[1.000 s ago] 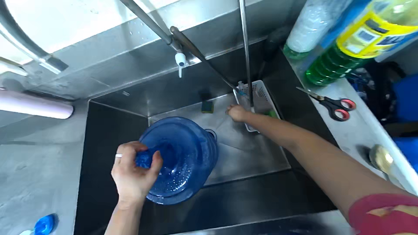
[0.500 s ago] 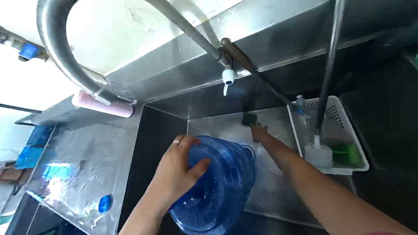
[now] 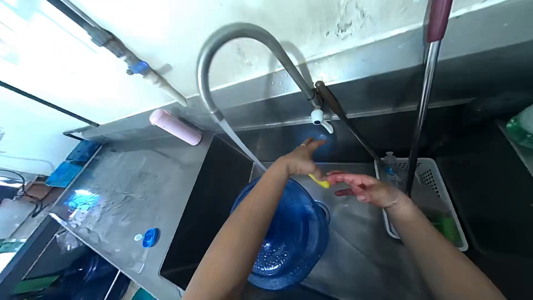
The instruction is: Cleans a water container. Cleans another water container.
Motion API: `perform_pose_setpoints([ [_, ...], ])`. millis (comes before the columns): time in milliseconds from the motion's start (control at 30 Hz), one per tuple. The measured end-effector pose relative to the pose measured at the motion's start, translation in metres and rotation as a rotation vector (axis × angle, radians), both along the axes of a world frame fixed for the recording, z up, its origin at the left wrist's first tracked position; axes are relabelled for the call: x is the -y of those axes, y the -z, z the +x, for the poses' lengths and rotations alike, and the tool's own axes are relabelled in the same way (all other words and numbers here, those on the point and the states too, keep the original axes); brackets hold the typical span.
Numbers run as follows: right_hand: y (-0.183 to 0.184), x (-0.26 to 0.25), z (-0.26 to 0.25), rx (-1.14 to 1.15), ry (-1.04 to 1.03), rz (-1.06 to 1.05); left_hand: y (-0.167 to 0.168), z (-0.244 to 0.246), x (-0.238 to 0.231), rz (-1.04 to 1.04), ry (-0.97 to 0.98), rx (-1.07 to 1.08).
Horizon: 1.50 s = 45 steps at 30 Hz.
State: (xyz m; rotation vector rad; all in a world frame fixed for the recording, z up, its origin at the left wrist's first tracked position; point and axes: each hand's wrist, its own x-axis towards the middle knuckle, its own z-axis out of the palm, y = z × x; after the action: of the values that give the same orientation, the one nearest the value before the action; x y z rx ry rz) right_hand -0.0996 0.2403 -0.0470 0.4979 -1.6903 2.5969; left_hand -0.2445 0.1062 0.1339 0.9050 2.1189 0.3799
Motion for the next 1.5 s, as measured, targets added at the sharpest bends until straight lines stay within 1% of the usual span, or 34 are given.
perform_pose_setpoints([
  [33, -0.022, 0.0, -0.008, -0.064, -0.005, 0.012, -0.004, -0.004, 0.009, -0.017, 0.05, -0.031],
  [67, -0.043, 0.005, -0.017, -0.074, 0.037, 0.072, -0.006, -0.009, 0.019, -0.009, 0.049, -0.059],
  [100, -0.064, 0.012, -0.028, -0.039, 0.123, 0.183, -0.009, -0.018, 0.031, -0.004, 0.001, -0.087],
  [133, -0.084, 0.024, -0.042, 0.017, 0.24, 0.321, -0.014, -0.027, 0.041, 0.0, -0.099, -0.124],
  [200, -0.122, 0.054, -0.073, 0.101, 0.43, 0.603, -0.022, -0.046, 0.061, 0.054, -0.403, -0.228],
  [233, -0.137, 0.073, -0.087, 0.091, 0.473, 0.706, -0.024, -0.055, 0.071, 0.11, -0.551, -0.252],
  [267, -0.151, 0.092, -0.101, 0.063, 0.472, 0.776, -0.028, -0.061, 0.078, 0.169, -0.661, -0.253],
  [300, -0.162, 0.11, -0.114, 0.034, 0.45, 0.84, -0.032, -0.063, 0.085, 0.218, -0.706, -0.237],
  [333, -0.17, 0.124, -0.126, 0.009, 0.434, 0.903, -0.034, -0.062, 0.091, 0.281, -0.712, -0.189],
  [433, -0.18, 0.144, -0.153, -0.086, 0.473, 0.987, -0.036, -0.06, 0.115, 0.509, -0.727, 0.048],
  [467, -0.182, 0.147, -0.158, -0.065, 0.468, 0.967, -0.036, -0.062, 0.126, 0.559, -0.712, 0.113],
  [533, -0.179, 0.154, -0.165, 0.081, 0.473, 0.797, -0.038, -0.06, 0.153, 0.634, -0.649, 0.206],
  [567, -0.179, 0.161, -0.168, 0.167, 0.5, 0.699, -0.037, -0.054, 0.167, 0.684, -0.591, 0.237],
  [633, -0.184, 0.175, -0.172, 0.295, 0.589, 0.574, -0.028, -0.031, 0.199, 0.796, -0.453, 0.268],
  [667, -0.186, 0.18, -0.174, 0.336, 0.661, 0.504, -0.019, -0.017, 0.217, 0.833, -0.372, 0.274],
  [733, -0.19, 0.178, -0.18, 0.384, 0.832, 0.265, 0.007, 0.013, 0.248, 0.846, -0.24, 0.26],
  [767, -0.196, 0.17, -0.182, 0.376, 0.884, 0.138, 0.022, 0.027, 0.258, 0.827, -0.214, 0.226],
  [800, -0.206, 0.161, -0.182, 0.352, 0.896, 0.017, 0.038, 0.04, 0.262, 0.798, -0.216, 0.146],
  [833, -0.215, 0.149, -0.184, 0.302, 0.864, -0.035, 0.054, 0.051, 0.261, 0.789, -0.241, -0.005],
  [900, -0.23, 0.124, -0.18, 0.134, 0.648, 0.028, 0.075, 0.067, 0.249, 0.755, -0.286, -0.342],
  [933, -0.242, 0.116, -0.176, 0.054, 0.533, 0.086, 0.078, 0.068, 0.242, 0.751, -0.276, -0.429],
  [967, -0.254, 0.113, -0.171, 0.015, 0.467, 0.156, 0.08, 0.068, 0.236, 0.76, -0.254, -0.467],
  [1067, -0.275, 0.112, -0.14, 0.013, 0.512, 0.378, 0.082, 0.054, 0.215, 0.794, -0.175, -0.454],
  [1133, -0.273, 0.106, -0.111, 0.024, 0.582, 0.481, 0.084, 0.039, 0.198, 0.816, -0.149, -0.438],
  [1200, -0.252, 0.11, -0.088, 0.065, 0.653, 0.703, 0.083, 0.03, 0.18, 0.8, -0.137, -0.419],
  [1300, -0.195, 0.149, -0.073, 0.227, 0.601, 1.116, 0.079, 0.022, 0.16, 0.731, -0.095, -0.38],
  [1333, -0.19, 0.16, -0.074, 0.269, 0.593, 1.212, 0.077, 0.016, 0.157, 0.71, -0.069, -0.367],
  [1433, -0.207, 0.167, -0.086, 0.356, 0.51, 1.346, 0.071, 0.0, 0.151, 0.648, -0.007, -0.344],
  [1467, -0.22, 0.165, -0.09, 0.372, 0.495, 1.336, 0.067, 0.0, 0.15, 0.624, -0.011, -0.339],
  [1500, -0.23, 0.161, -0.092, 0.358, 0.527, 1.288, 0.066, 0.005, 0.15, 0.624, -0.034, -0.341],
])
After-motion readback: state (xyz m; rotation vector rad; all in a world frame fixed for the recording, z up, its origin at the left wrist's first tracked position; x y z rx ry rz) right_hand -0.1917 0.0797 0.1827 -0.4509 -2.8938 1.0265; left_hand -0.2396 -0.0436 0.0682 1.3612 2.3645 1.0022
